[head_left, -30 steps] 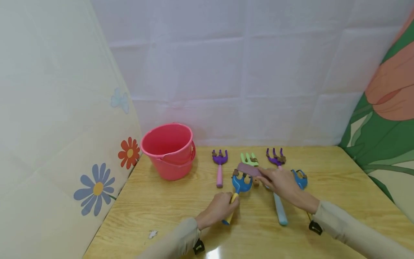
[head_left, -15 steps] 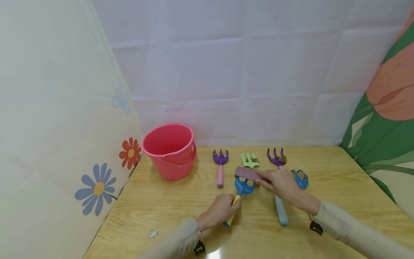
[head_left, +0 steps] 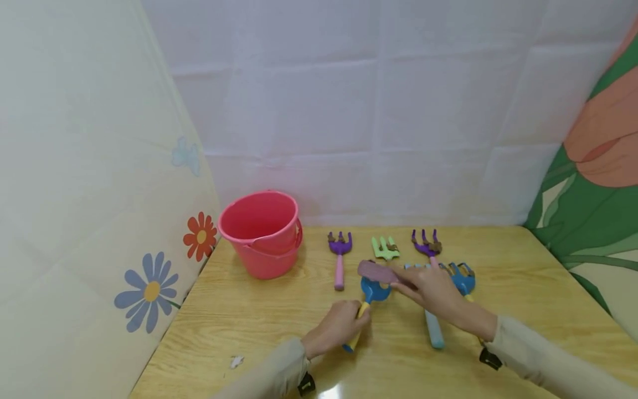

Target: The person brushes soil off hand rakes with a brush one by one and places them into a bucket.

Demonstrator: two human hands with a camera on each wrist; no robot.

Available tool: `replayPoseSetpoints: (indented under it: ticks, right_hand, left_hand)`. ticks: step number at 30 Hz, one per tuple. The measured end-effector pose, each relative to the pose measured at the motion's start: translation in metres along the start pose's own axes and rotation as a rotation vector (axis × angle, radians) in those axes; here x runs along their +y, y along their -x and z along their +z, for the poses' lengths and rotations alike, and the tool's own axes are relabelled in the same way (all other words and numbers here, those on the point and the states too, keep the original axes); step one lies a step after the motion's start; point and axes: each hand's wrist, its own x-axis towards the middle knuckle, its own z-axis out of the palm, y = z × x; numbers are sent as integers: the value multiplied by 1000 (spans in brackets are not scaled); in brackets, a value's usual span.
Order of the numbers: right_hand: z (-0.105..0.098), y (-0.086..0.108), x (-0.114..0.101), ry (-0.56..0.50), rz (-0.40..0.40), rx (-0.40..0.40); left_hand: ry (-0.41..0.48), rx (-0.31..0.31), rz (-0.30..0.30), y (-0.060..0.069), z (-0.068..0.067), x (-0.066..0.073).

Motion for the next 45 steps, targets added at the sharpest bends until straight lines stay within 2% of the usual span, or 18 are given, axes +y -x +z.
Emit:
replayPoseSetpoints:
  ticks: [3, 8, 10, 12, 16, 18, 20, 23, 30, 33, 36, 40, 45]
  right_hand:
    - [2, -1, 3, -3, 15, -25]
    - [3, 0, 18, 3, 134, -48]
    - [3, 1, 20, -2, 149, -47]
    - [3, 3, 19, -4, 125, -38]
    - [5, 5, 10, -45, 8, -12]
    - [6, 6, 7, -63, -17, -12]
    - [8, 5, 9, -52, -5, -17]
    - [8, 3, 16, -11, 60, -19]
    - [7, 3, 24, 26, 164, -48]
    - [6, 3, 19, 73, 157, -14]
    - [4, 3, 12, 101, 111, 28]
    - [5, 3, 4, 50, 42, 20]
    - [9, -1, 7, 38, 73, -5]
  left_hand:
    - [-13, 0, 16, -1, 1, 0]
    - [-43, 0, 56, 0, 3, -1]
    - [-41, -7, 56, 1, 3, -1]
    - [-30, -10, 46, 2, 4, -2]
    - [-12, -15, 24, 1, 3, -4]
    - [-18, -10, 24, 0, 3, -4]
    - [-30, -8, 30, 0, 3, -4]
    - [-62, -1, 49, 1, 4, -4]
    - [-15, -10, 21, 2, 3, -5]
    - [-12, -15, 18, 2, 3, -6]
    - [-6, -20, 17, 3, 3, -6]
    - [0, -25, 6, 3, 2, -5]
    - [-15, -26, 9, 2, 4, -4]
